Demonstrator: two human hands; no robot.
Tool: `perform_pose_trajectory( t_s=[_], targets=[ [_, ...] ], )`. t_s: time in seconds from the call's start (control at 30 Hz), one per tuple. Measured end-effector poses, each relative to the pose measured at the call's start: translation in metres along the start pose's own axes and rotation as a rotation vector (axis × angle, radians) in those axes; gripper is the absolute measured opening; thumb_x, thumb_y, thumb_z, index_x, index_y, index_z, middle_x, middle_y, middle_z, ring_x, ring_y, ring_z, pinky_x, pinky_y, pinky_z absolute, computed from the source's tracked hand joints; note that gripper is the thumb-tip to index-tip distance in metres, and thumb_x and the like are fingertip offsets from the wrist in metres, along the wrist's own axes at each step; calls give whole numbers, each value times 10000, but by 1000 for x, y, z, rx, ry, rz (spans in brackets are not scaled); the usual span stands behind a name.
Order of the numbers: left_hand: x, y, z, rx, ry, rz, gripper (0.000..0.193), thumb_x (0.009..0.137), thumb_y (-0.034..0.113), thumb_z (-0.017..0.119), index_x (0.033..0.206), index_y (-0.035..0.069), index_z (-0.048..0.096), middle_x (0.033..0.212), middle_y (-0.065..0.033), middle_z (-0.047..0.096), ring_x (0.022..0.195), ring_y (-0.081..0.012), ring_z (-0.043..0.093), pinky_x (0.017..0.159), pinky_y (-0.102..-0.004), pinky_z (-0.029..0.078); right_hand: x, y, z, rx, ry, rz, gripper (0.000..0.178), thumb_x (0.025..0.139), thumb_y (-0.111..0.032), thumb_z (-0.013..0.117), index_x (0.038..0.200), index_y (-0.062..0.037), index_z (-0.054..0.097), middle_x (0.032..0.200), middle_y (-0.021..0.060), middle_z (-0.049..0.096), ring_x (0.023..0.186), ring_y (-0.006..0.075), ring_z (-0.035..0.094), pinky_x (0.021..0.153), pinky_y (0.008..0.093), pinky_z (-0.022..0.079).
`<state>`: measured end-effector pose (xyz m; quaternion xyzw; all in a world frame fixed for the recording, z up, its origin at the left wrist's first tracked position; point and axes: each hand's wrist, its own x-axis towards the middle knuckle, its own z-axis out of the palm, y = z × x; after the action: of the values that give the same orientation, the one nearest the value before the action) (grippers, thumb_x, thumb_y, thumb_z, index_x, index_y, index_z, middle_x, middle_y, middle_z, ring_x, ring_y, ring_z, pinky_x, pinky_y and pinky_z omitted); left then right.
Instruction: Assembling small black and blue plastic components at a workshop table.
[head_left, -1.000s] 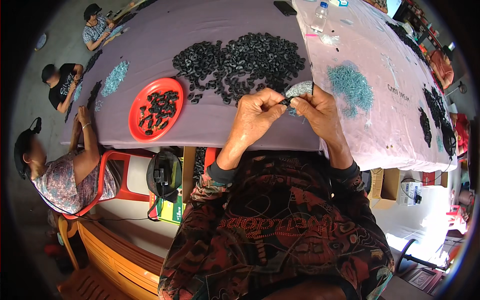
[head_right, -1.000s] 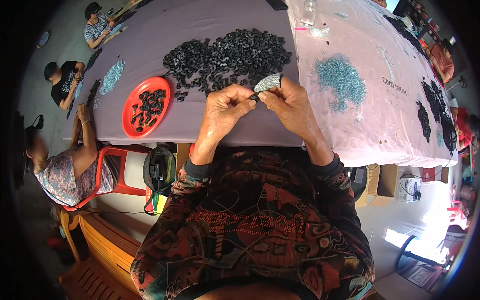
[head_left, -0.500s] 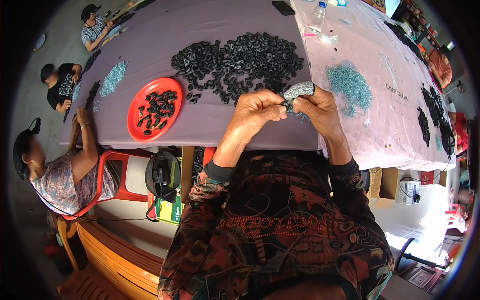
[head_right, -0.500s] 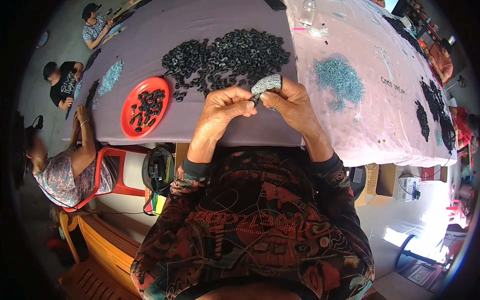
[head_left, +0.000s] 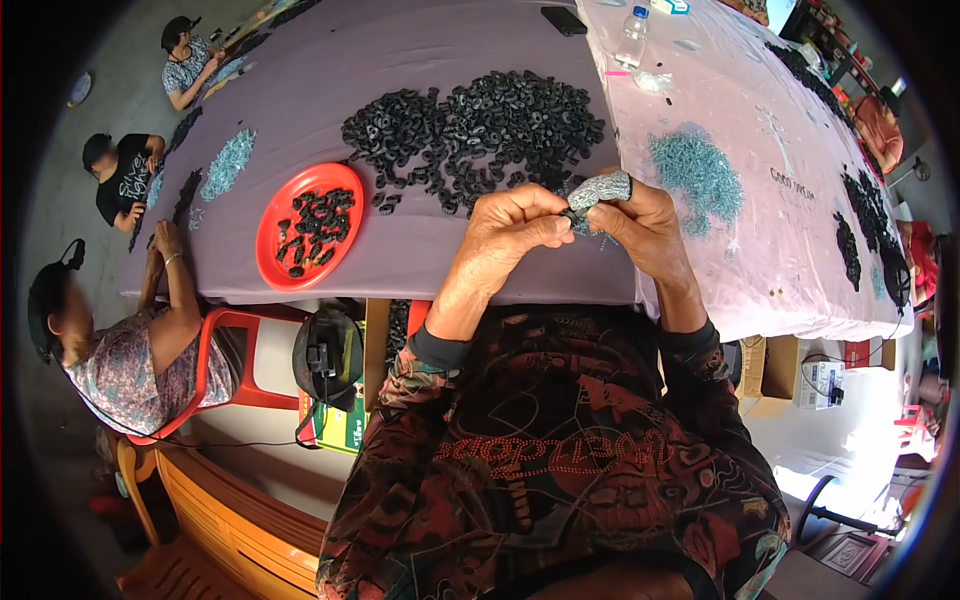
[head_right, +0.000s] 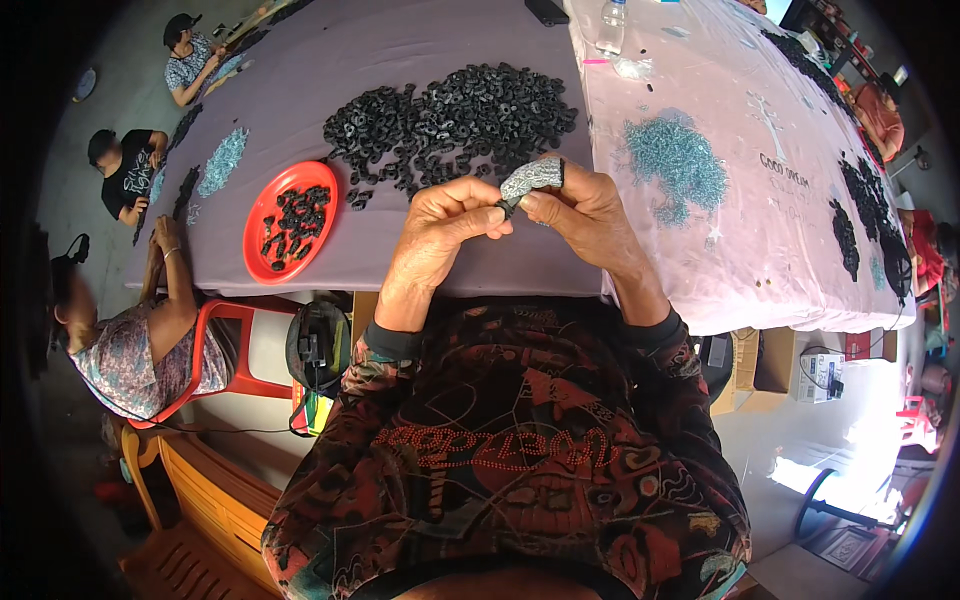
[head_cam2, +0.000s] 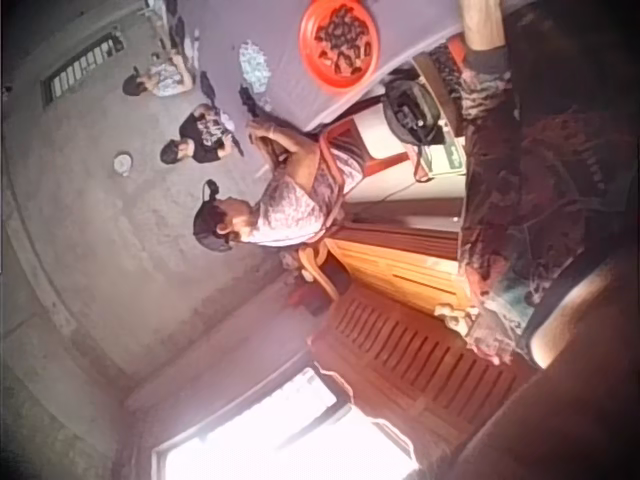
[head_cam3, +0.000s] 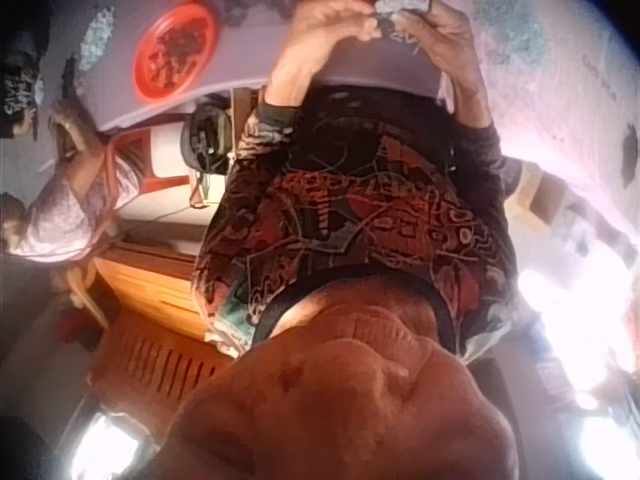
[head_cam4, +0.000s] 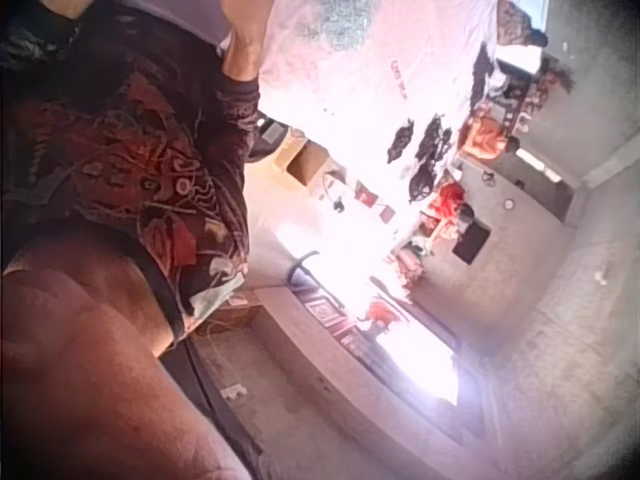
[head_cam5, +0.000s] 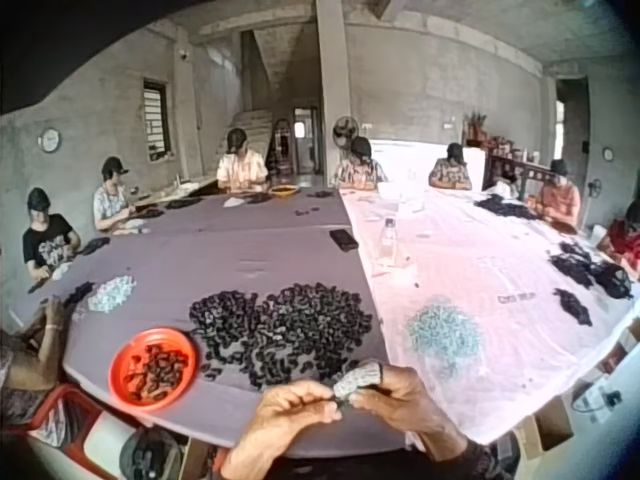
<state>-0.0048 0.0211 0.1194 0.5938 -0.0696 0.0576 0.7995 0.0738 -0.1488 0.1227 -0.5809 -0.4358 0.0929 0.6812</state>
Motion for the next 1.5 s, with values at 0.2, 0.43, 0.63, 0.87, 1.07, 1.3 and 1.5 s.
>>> perform_pose_trajectory(
  t_s=[0.2, 0.43, 0.63, 0.87, 1.07, 1.3, 1.5],
  targets=[
    [0, -1, 3, 122, 59, 65, 60, 802, -22, 599, 857, -12, 620, 736, -62, 637, 664, -83, 577, 620, -216, 462, -1, -4, 5, -65, 92, 145, 113, 848, -79, 599, 935, -8, 593, 760, 4, 580, 645, 47, 498, 567, 199, 425],
    [1, -7, 4, 293, 94, 125, 84, 796, -50, 597, 857, 1, 626, 697, -21, 615, 636, -53, 542, 600, -207, 435, -2, -9, 7, -102, 120, 245, 105, 866, -90, 575, 925, -4, 584, 724, 6, 580, 600, 47, 485, 534, 197, 407],
    [-1, -10, 7, 377, 155, 194, 86, 770, -49, 626, 826, 15, 632, 674, 9, 594, 609, -31, 498, 578, -197, 403, -3, -5, 13, -147, 144, 212, 80, 854, -75, 569, 887, -2, 562, 702, 0, 561, 594, 35, 471, 518, 192, 397],
    [0, -8, 10, 397, 110, 259, 42, 793, -36, 606, 817, -1, 601, 654, 24, 561, 590, -19, 455, 531, -187, 383, -3, -13, 10, -340, 111, 176, 100, 870, -76, 544, 854, 22, 551, 696, 40, 574, 590, 71, 502, 522, 224, 419],
    [-1, -9, 13, 280, 97, 186, 48, 806, -35, 604, 847, -9, 602, 700, -3, 604, 627, -33, 505, 580, -194, 416, -7, -20, 11, -396, 118, 165, 117, 896, -80, 516, 892, 18, 581, 709, 17, 578, 613, 68, 517, 553, 213, 441],
    [0, -9, 13, 267, 85, 193, 55, 814, -29, 606, 866, -16, 597, 724, -16, 620, 654, -44, 534, 596, -199, 428, -7, -26, 13, -368, 136, 174, 110, 868, -61, 540, 857, 46, 563, 730, 86, 600, 633, 117, 577, 557, 251, 466],
    [-1, -7, 14, 160, 72, 141, 52, 822, -25, 600, 872, -11, 597, 738, -12, 622, 666, -42, 538, 607, -191, 432, -10, -27, 12, -504, 144, 112, 94, 841, -49, 564, 832, 45, 557, 705, 120, 570, 602, 177, 579, 533, 290, 443]
  ],
)
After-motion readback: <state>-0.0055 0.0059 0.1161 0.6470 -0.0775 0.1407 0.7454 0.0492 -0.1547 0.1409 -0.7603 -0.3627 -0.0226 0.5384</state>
